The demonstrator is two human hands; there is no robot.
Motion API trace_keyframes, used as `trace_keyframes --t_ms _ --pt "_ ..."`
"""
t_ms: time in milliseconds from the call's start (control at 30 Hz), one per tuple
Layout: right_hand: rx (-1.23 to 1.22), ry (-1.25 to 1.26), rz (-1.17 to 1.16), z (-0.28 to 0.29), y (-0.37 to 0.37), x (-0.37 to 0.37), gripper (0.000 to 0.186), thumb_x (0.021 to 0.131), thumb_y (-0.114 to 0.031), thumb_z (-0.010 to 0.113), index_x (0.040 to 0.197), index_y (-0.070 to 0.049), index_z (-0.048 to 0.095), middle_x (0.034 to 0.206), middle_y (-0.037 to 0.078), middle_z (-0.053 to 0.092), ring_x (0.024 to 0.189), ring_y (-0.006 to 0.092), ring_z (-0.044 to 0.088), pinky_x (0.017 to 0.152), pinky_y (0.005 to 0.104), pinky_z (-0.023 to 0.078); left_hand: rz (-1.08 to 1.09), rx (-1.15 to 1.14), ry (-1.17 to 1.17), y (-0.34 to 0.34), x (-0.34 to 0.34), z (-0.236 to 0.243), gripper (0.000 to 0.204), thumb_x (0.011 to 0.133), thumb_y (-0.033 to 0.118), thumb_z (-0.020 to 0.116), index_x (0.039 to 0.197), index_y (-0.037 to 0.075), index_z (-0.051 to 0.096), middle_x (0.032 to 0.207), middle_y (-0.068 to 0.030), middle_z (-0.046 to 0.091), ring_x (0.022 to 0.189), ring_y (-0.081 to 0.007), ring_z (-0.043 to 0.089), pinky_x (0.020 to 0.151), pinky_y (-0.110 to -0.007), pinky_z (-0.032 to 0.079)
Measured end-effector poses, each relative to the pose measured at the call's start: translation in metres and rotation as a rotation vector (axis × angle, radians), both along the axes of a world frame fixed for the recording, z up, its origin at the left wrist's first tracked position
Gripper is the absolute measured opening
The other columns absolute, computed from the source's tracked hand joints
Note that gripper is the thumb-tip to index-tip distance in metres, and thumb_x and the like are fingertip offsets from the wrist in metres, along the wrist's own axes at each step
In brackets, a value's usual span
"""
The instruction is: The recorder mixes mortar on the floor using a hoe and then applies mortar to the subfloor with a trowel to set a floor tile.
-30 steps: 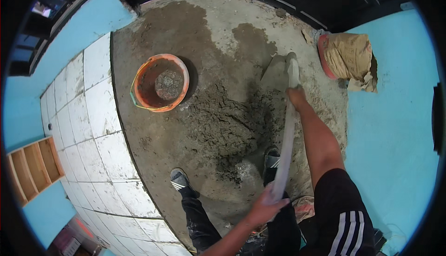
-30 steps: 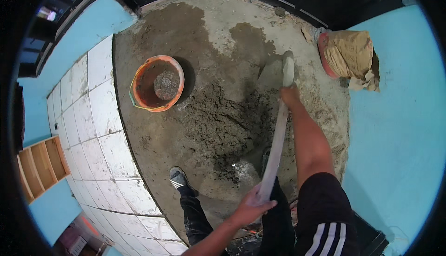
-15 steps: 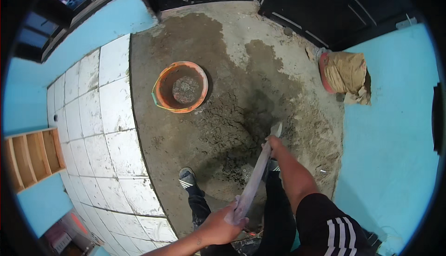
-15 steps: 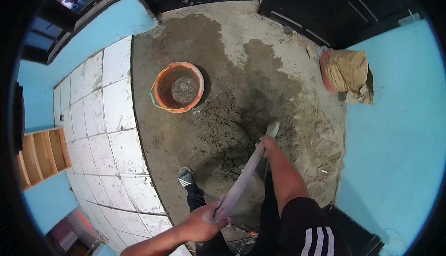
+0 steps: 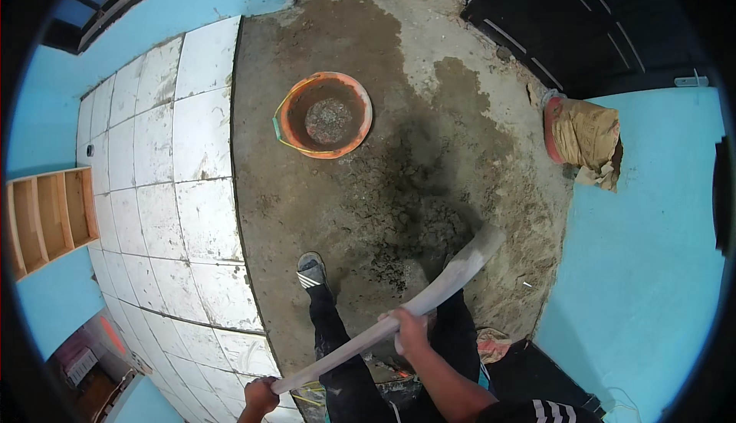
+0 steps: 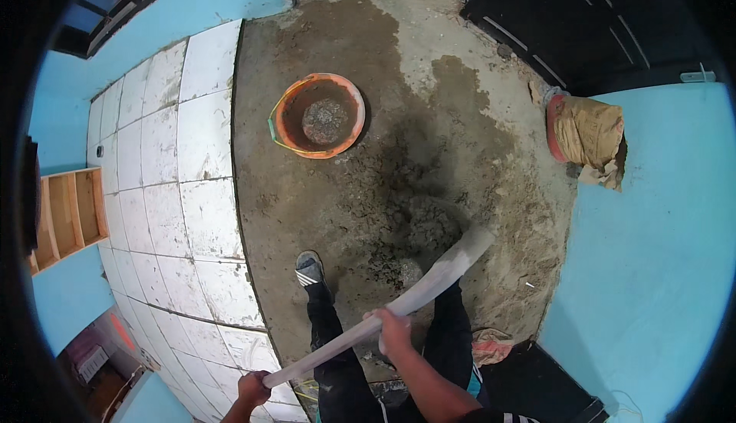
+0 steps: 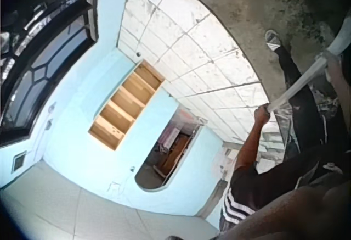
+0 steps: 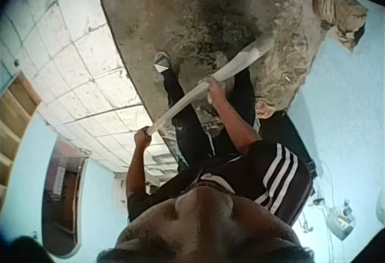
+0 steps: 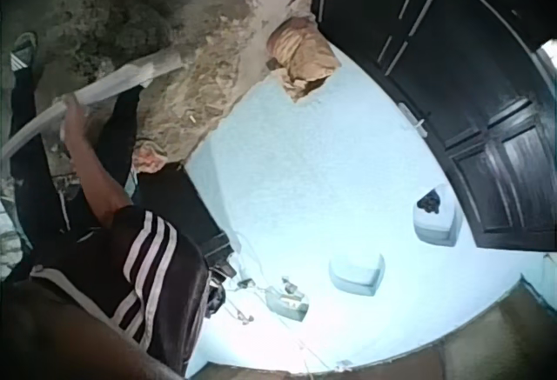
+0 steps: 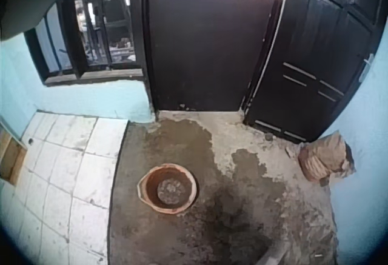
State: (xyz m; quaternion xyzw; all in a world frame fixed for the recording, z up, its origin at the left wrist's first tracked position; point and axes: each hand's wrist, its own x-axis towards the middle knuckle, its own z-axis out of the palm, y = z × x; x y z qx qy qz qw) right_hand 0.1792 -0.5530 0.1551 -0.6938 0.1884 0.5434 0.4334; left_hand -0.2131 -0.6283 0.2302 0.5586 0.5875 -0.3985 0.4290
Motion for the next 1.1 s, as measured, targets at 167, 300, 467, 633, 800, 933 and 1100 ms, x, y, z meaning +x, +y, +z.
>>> trace_keyframes --t_ms 167,300,467,633,800,933,1100 --pt "-0.140 0.076 0.077 -0.010 -0.015 -0.029 0.009 0.078 0.005 0.060 0.085 0.003 0.055 0.078 0.015 0.063 0.076 0.0296 0.068 0.076 0.0417 0.055 0.079 -0.044 0.101 -0.080 -0.036 -0.067 0.032 0.072 0.018 0.063 0.103 0.022 0.070 0.101 -0.0059 0.069 0.102 -0.0279 0.062 0.085 -0.043 0.050" --pt "-0.134 0.079 0.120 -0.011 -0.022 -0.024 0.014 0.077 0.005 0.061 0.089 0.004 0.054 0.081 0.015 0.063 0.078 0.0293 0.068 0.078 0.0411 0.055 0.129 0.043 0.107 -0.112 -0.033 -0.105 0.033 0.068 0.021 0.068 0.101 0.021 0.071 0.099 -0.0056 0.068 0.102 -0.0279 0.062 0.085 -0.043 0.049" --pt "0.065 -0.105 0.246 -0.006 -0.049 -0.018 0.017 0.076 0.005 0.059 0.092 0.004 0.051 0.086 0.014 0.061 0.082 0.0307 0.069 0.079 0.0396 0.054 0.156 0.033 0.073 -0.104 -0.025 -0.142 0.028 0.068 0.016 0.066 0.095 0.017 0.072 0.098 -0.0074 0.068 0.100 -0.0287 0.063 0.085 -0.042 0.050" --pt "-0.219 -0.120 0.146 -0.107 -0.035 -0.024 0.019 0.075 0.000 0.060 0.091 0.003 0.050 0.085 0.013 0.059 0.077 0.0282 0.064 0.078 0.0398 0.054 0.127 -0.111 0.223 -0.082 -0.011 -0.130 0.031 0.071 0.019 0.066 0.102 0.016 0.070 0.104 -0.0086 0.069 0.101 -0.0291 0.065 0.086 -0.042 0.052" --pt "-0.180 0.293 0.041 -0.177 0.006 -0.012 0.020 0.074 -0.006 0.063 0.091 0.001 0.055 0.082 0.014 0.060 0.078 0.0276 0.064 0.073 0.0389 0.051 0.157 0.050 0.313 -0.083 0.004 -0.111 0.031 0.073 0.025 0.070 0.103 0.016 0.069 0.109 -0.0084 0.068 0.102 -0.0270 0.063 0.086 -0.041 0.051" --pt "-0.133 0.188 0.029 -0.117 -0.028 -0.023 0.019 0.073 -0.004 0.062 0.090 0.002 0.054 0.081 0.014 0.060 0.075 0.0274 0.064 0.072 0.0394 0.051 0.241 0.187 0.238 -0.101 -0.010 -0.102 0.027 0.065 0.010 0.068 0.091 0.014 0.071 0.093 -0.0111 0.069 0.095 -0.0326 0.064 0.080 -0.042 0.053" --pt "-0.123 0.119 0.034 -0.098 -0.054 -0.012 0.013 0.069 -0.003 0.061 0.079 0.001 0.054 0.072 0.012 0.059 0.068 0.0261 0.062 0.068 0.0394 0.050 0.162 -0.072 0.269 -0.122 0.007 -0.099 0.038 0.071 0.019 0.069 0.108 0.014 0.070 0.102 -0.0097 0.069 0.105 -0.0297 0.060 0.089 -0.042 0.051"
